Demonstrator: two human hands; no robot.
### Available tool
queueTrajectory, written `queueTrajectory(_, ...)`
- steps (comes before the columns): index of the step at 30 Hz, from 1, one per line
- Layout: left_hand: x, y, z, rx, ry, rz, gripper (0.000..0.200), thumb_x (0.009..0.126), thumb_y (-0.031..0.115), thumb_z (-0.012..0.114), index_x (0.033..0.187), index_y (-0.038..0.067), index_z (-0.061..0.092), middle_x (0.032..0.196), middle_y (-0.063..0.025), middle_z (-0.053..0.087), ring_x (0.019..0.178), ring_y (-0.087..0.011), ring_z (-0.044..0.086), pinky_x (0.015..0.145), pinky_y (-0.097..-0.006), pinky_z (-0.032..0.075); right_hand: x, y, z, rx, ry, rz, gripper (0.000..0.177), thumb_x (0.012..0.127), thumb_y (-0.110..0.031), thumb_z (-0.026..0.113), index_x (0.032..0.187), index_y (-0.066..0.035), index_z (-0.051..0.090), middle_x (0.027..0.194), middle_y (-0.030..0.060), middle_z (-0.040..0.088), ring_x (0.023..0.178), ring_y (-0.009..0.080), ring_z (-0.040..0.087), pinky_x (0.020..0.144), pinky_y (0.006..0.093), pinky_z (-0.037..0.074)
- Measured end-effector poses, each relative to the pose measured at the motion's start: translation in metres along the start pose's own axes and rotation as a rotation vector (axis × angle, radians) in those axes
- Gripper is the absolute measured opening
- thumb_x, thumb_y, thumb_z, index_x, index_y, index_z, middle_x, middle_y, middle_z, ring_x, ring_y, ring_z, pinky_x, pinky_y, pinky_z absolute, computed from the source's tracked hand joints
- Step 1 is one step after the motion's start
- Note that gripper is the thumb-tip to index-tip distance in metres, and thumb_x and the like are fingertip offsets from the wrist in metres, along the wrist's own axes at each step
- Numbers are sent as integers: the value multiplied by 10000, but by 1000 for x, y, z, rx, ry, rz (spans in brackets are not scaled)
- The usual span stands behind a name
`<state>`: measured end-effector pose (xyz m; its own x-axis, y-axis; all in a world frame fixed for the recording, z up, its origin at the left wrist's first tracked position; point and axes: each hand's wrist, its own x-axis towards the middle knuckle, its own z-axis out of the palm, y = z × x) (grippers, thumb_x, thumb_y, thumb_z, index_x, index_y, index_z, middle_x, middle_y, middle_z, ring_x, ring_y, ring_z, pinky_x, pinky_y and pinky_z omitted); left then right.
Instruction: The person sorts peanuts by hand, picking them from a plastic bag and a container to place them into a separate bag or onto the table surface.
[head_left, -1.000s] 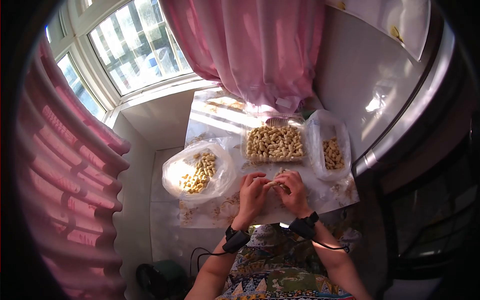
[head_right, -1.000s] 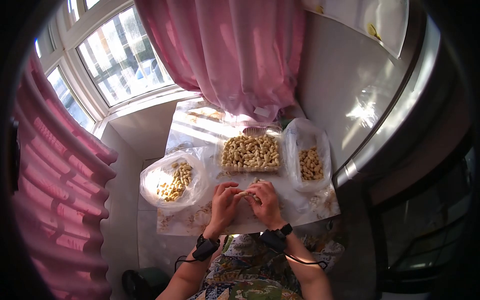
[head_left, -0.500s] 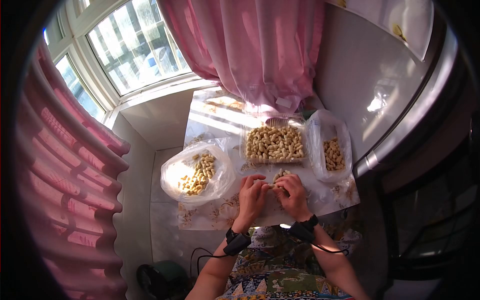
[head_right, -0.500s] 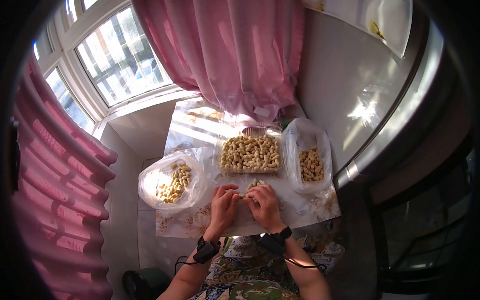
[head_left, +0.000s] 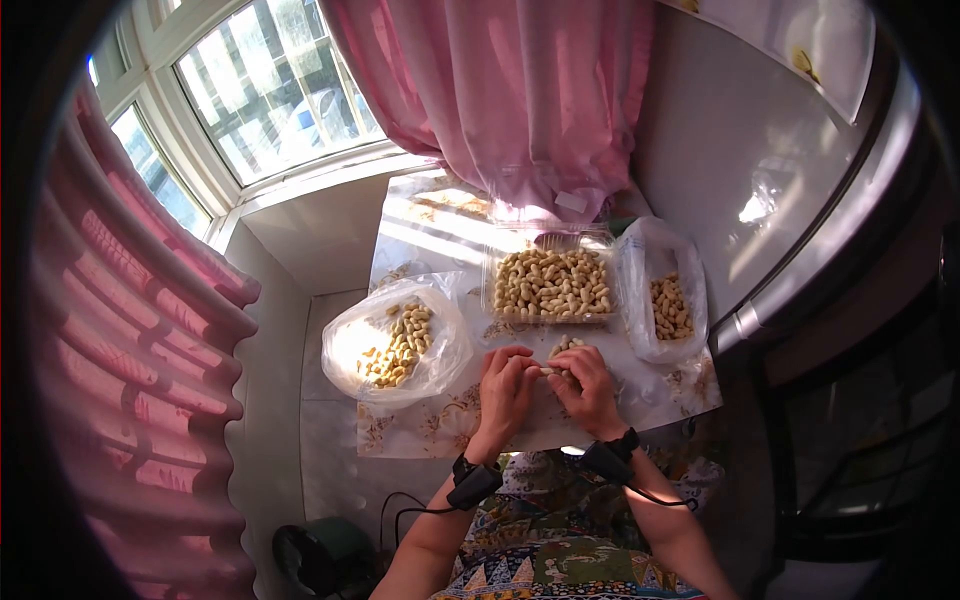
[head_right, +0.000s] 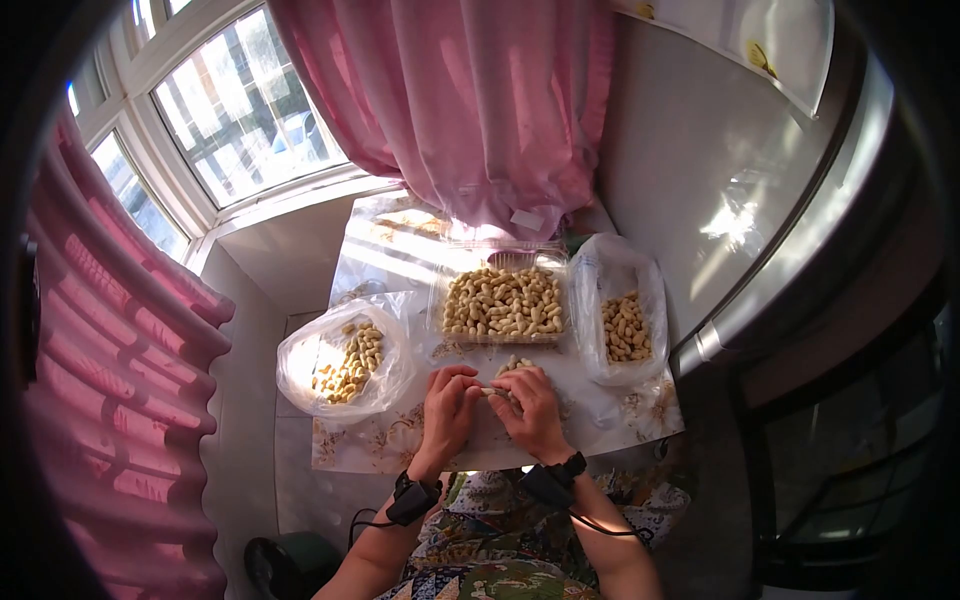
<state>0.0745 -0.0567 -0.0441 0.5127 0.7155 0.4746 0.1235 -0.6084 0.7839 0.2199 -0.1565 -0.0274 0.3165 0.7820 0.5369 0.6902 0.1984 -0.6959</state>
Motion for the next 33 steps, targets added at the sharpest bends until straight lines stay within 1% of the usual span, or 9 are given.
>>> queueTrajectory(2,0,0,0,0,-2,0,68,951,94,678,966,32,700,1159,-113,685,1111,-334,597,962,-424,493,2,-4,-1,-64,0,-87,185,926,-164,743,1083,-69,722,1086,96,704,1069,325,626,996,444,480)
queueTrajectory(5,0,0,0,17,-8,8,83,952,112,687,953,30,698,1135,-114,682,1095,-348,605,947,-440,500,-1,2,1,-75,-23,-116,184,919,-159,752,1080,-80,716,1086,92,703,1075,322,626,1004,450,474)
queueTrajectory(9,0,-2,3,11,17,7,82,965,111,677,952,34,702,1128,-115,683,1091,-345,605,946,-434,500,-1,3,2,-60,-17,-110,179,912,-163,763,1060,-79,711,1084,89,702,1077,322,626,994,445,477)
queueTrajectory(12,0,1,1,-78,49,-47,85,967,118,681,959,40,712,1119,-115,684,1094,-340,604,949,-431,498,-1,4,1,-62,-9,-104,174,890,-130,778,1027,-63,695,1073,99,704,1061,340,632,968,451,502)
queueTrajectory(14,0,4,-1,-43,1,-5,99,941,142,714,979,52,721,1129,-114,681,1112,-340,598,963,-433,493,-1,5,1,-78,-2,-96,143,890,-124,776,976,-46,692,1054,97,702,1047,336,633,941,441,513)
queueTrajectory(18,1,7,-6,-56,-28,17,140,907,164,752,997,60,726,1145,-112,678,1133,-340,592,978,-441,488,0,3,1,-83,11,-89,117,898,-118,764,930,-34,689,1035,97,699,1036,331,633,923,434,518)
queueTrajectory(20,0,6,-6,-57,-40,20,163,888,172,767,1004,65,726,1163,-110,676,1146,-344,590,985,-442,486,-1,3,2,-59,36,-66,159,943,-191,750,918,-43,701,1015,88,694,1019,319,625,906,426,508)
queueTrajectory(27,1,2,-2,-27,-43,27,151,893,168,764,987,60,716,1167,-105,681,1145,-348,594,978,-446,489,-2,3,0,-59,5,-64,155,944,-197,753,940,-47,713,1013,89,699,1019,320,626,909,425,510)
queueTrajectory(33,0,2,1,-9,-23,9,126,896,146,756,967,54,704,1146,-104,683,1118,-351,601,955,-447,496,-1,2,1,-75,12,-48,132,931,-161,763,966,-44,715,1035,100,713,1044,332,639,923,429,523)
